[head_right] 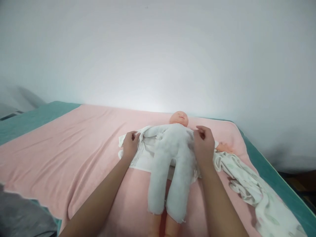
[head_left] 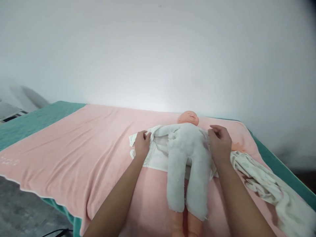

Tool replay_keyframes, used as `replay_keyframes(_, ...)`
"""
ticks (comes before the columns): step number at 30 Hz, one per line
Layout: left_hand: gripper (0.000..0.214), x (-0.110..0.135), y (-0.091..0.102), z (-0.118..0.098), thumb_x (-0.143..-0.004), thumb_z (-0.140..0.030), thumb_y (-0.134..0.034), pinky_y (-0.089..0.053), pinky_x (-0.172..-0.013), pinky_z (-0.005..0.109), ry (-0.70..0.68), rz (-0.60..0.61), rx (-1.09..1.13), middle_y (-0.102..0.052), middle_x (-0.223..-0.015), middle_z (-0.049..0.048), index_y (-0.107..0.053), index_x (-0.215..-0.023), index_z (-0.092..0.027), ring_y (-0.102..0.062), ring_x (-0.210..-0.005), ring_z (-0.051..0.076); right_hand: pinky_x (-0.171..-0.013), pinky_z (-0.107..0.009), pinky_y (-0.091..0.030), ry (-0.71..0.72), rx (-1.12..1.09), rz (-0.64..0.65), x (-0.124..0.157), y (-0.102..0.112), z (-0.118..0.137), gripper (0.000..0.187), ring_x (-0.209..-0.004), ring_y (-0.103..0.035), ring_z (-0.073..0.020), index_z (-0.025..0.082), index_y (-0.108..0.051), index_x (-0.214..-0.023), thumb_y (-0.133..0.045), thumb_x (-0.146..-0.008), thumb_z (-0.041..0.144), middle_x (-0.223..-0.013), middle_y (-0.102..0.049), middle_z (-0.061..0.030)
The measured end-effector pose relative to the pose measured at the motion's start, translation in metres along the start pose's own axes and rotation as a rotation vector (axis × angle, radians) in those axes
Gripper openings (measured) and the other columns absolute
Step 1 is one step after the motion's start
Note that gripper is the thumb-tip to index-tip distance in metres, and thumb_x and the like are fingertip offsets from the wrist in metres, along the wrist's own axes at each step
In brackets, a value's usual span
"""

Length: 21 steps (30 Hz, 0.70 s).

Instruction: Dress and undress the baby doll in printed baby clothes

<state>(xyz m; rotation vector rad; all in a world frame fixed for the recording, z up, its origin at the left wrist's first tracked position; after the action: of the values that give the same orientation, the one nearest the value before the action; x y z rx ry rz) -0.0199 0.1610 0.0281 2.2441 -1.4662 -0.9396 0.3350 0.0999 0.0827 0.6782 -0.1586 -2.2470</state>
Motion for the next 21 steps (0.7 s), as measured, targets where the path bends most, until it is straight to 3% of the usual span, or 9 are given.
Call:
replay_keyframes(2,0.036,0.0,-0.004,-0.004,-0.087,-0.048,-0.048,-0.044,-0.072,0.03,-0.014,0.038,-0.055,-0.064,-0.082,0.0039,-0.062,-0.105,-0.019,-0.059,-0.078,0.018,-0.079,-0.039,-0.045,-0.149,0.18,0.051,0.003,0.01,-0.036,0.047,-0.087,-0.059,-0.0256,0.017,-0.054,-0.116,-0.045,-0.083,0.049,-0.095,-0.063,-0.0104)
replay_keyframes(4,0.037,-0.001,-0.006,-0.009,-0.086,-0.05,-0.049,-0.042,-0.068,0.029,-0.009,0.091,-0.102,-0.064,-0.08,0.003,-0.063,-0.105,-0.021,-0.059,-0.076,0.018,-0.082,-0.046,-0.043,-0.248,0.369,0.177,0.005,0.006,-0.06,0.06,-0.093,-0.059,-0.0321,0.013,-0.05,-0.123,-0.039,-0.084,0.057,-0.096,-0.064,-0.0159)
replay_keyframes(7,0.033,-0.007,-0.005,-0.013,-0.082,-0.049,-0.053,-0.038,-0.061,0.027,0.064,0.166,-0.139,-0.064,-0.076,0.0017,-0.064,-0.097,-0.022,-0.059,-0.07,0.018,-0.085,-0.051,-0.041,-0.306,0.464,0.3,0.007,-0.004,-0.068,0.073,-0.103,-0.058,-0.0378,0.011,-0.042,-0.134,-0.03,-0.085,0.065,-0.105,-0.063,-0.0222)
replay_keyframes(12,0.019,-0.02,0.0,-0.039,-0.079,-0.038,-0.056,-0.037,-0.06,0.026,0.033,0.22,-0.148,-0.062,-0.073,0.0011,-0.06,-0.074,-0.02,-0.056,-0.067,0.016,-0.098,-0.047,-0.037,-0.236,0.129,0.333,0.015,-0.019,-0.046,0.076,-0.118,-0.051,-0.0326,0.017,-0.041,-0.138,-0.032,-0.084,0.07,-0.125,-0.057,-0.0175)
replay_keyframes(16,0.018,-0.024,-0.005,-0.073,-0.084,-0.036,-0.051,-0.04,-0.067,0.026,-0.049,0.222,-0.107,-0.063,-0.08,0.0012,-0.057,-0.078,-0.02,-0.057,-0.074,0.015,-0.105,-0.046,-0.033,-0.203,-0.102,0.364,0.027,-0.034,-0.033,0.075,-0.122,-0.048,-0.0293,0.018,-0.044,-0.136,-0.039,-0.081,0.07,-0.132,-0.053,-0.013)
replay_keyframes(21,0.016,-0.014,-0.019,-0.122,-0.088,-0.032,-0.046,-0.039,-0.064,0.027,-0.154,0.3,-0.152,-0.064,-0.08,0.0036,-0.056,-0.084,-0.02,-0.056,-0.07,0.017,-0.108,-0.042,-0.034,-0.289,-0.308,0.438,0.046,-0.065,-0.033,0.08,-0.132,-0.04,-0.026,0.023,-0.029,-0.145,-0.042,-0.081,0.069,-0.148,-0.037,-0.0095)
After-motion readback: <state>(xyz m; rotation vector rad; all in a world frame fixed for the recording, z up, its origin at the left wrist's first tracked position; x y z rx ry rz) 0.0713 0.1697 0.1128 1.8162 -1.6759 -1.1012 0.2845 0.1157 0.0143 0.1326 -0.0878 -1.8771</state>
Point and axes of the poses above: each hand's wrist, its own x-axis away from the middle knuckle, its own y-axis out of the back of the hand, z = x × y, the point moved 8 cm from there along -x, towards the middle knuckle
